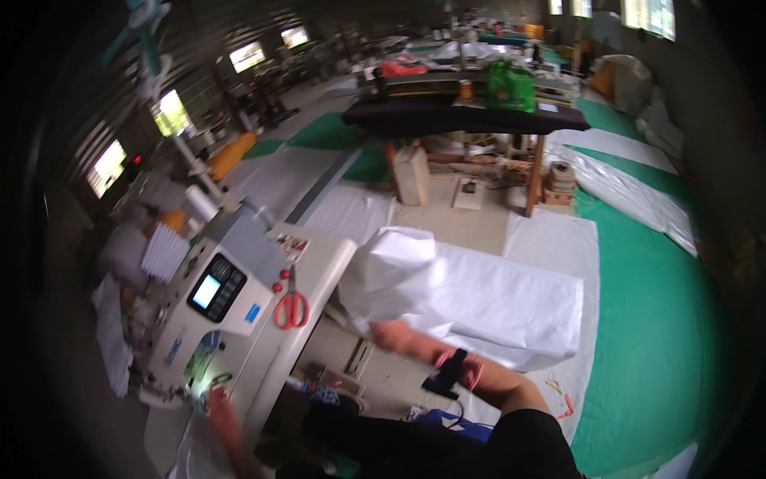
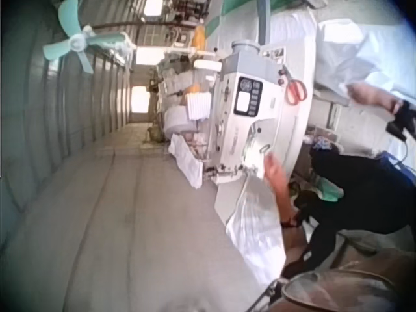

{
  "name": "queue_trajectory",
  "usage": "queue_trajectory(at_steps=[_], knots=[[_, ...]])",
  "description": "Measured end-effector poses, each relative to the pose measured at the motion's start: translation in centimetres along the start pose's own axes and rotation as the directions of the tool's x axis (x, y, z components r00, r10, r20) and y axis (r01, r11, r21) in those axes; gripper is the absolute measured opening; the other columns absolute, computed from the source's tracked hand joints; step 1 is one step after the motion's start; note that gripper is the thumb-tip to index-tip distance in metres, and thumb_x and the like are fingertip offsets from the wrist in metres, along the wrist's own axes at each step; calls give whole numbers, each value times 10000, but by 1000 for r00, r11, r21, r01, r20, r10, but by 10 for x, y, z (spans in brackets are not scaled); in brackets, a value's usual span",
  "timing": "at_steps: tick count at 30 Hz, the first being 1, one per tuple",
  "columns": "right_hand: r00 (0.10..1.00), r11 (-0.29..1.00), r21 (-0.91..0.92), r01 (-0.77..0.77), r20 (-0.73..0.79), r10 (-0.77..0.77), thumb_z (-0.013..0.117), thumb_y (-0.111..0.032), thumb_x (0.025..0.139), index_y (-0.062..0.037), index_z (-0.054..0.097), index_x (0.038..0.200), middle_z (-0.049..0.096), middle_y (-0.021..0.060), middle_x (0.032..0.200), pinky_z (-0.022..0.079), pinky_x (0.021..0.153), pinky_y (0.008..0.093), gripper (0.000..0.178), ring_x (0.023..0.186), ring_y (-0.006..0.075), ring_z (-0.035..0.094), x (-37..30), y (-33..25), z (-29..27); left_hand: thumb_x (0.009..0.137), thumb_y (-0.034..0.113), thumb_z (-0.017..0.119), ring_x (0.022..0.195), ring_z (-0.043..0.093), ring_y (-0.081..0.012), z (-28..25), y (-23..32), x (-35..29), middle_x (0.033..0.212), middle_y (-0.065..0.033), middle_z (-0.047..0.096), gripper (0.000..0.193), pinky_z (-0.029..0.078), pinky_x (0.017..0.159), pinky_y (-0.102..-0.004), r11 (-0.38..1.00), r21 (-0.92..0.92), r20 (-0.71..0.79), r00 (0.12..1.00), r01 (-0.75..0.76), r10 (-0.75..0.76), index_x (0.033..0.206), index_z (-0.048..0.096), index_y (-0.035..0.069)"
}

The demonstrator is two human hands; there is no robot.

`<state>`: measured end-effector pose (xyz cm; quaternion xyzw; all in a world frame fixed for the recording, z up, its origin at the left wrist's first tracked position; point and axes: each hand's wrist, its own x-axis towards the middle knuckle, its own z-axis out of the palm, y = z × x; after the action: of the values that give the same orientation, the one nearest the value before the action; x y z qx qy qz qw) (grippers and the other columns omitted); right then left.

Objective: The recorder is sewing large white plastic sheets using an industrial sewing machine.

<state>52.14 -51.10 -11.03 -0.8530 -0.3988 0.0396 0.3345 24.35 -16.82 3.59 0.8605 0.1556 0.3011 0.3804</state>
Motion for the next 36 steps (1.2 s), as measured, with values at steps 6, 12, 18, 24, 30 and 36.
queue_trajectory(at_steps=[6,12,18,24,30,36], knots=[[897,888,149,434,18,-441,586,-343,852,-71,553,1135,563,170,1050,432,853,421,394,962,356,541,-27,-196,-40,863,113,602,1039,510,-179,132,87,12,1168,-93,542,463,422,882,-307,941,-336,190,982,44,22,1283,440,6],[935,969,-175,-173,-338,106,680,-237,765,-4,520,1166,524,200,1145,379,926,462,491,1098,348,475,-72,-161,-130,951,304,518,669,402,-51,107,87,32,699,52,453,284,364,600,-225,670,-667,117,934,326,-338,789,537,71],[985,782,599,-173,105,138,703,-282,793,-23,447,1304,488,147,1295,337,1031,333,627,1172,248,474,-67,-109,-25,809,280,663,869,563,-189,156,125,-24,958,-100,604,400,457,768,-336,912,-252,506,847,323,-160,1068,553,-3],[983,359,933,-4,70,-172,573,-221,899,-40,438,1304,497,135,1278,320,1048,345,464,1228,226,422,-61,-82,57,857,120,561,878,558,-164,143,112,-41,965,-101,628,234,445,771,-314,870,-314,476,856,381,-203,1031,582,-36],[962,606,791,-84,224,-159,542,-207,916,-28,495,1240,519,132,1245,338,1023,349,373,1166,243,467,-108,-37,44,826,75,482,822,546,-238,122,100,-28,865,-190,593,184,434,721,-386,897,212,308,845,388,-438,918,552,-68],[684,524,783,-336,-179,707,412,-225,933,-29,514,1193,560,122,1144,397,950,343,341,1016,243,544,-190,104,-120,873,126,492,814,535,-291,-2,51,15,886,-172,530,179,454,768,-424,967,78,-222,950,241,-219,919,509,-47]])
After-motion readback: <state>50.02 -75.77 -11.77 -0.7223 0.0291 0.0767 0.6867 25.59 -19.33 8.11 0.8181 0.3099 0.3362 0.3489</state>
